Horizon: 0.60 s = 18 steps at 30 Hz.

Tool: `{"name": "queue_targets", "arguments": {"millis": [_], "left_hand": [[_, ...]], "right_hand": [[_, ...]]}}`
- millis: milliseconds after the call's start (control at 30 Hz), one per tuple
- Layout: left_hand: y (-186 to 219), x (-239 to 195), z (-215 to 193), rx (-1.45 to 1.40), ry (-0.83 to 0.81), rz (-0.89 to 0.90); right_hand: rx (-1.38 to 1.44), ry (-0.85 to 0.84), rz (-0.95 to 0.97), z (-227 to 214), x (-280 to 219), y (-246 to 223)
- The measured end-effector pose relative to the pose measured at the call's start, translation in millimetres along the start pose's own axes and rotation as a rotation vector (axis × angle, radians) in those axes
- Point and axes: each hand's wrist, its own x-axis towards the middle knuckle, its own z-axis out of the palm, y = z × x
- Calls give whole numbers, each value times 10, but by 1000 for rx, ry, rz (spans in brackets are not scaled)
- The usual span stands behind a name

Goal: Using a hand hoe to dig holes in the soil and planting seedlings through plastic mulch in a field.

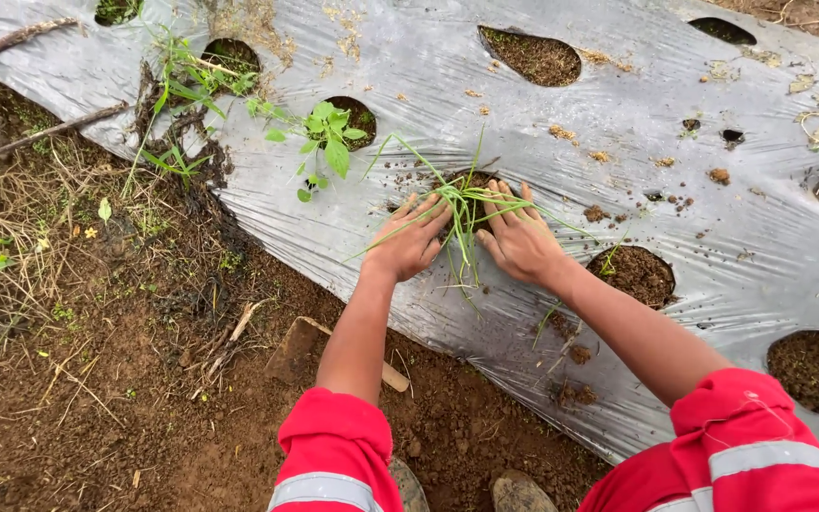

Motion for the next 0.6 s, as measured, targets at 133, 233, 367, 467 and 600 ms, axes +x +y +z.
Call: {"name": "queue_targets", "arguments": {"millis": [133, 233, 367, 467, 600], "left_hand": [[7, 30, 199, 50, 37, 60], [37, 75, 294, 40, 50, 58], [2, 233, 394, 75, 85, 46], [-102, 249, 447, 95, 125, 78], [-92, 199, 409, 143, 194, 140]], "right_hand": [[-47, -4, -76, 171, -99, -10], [-117, 14, -119, 221, -80, -60], [-103, 39, -118, 405, -19, 26], [-50, 100, -120, 402, -56, 33], [31, 175, -222, -4, -64, -143]]}}
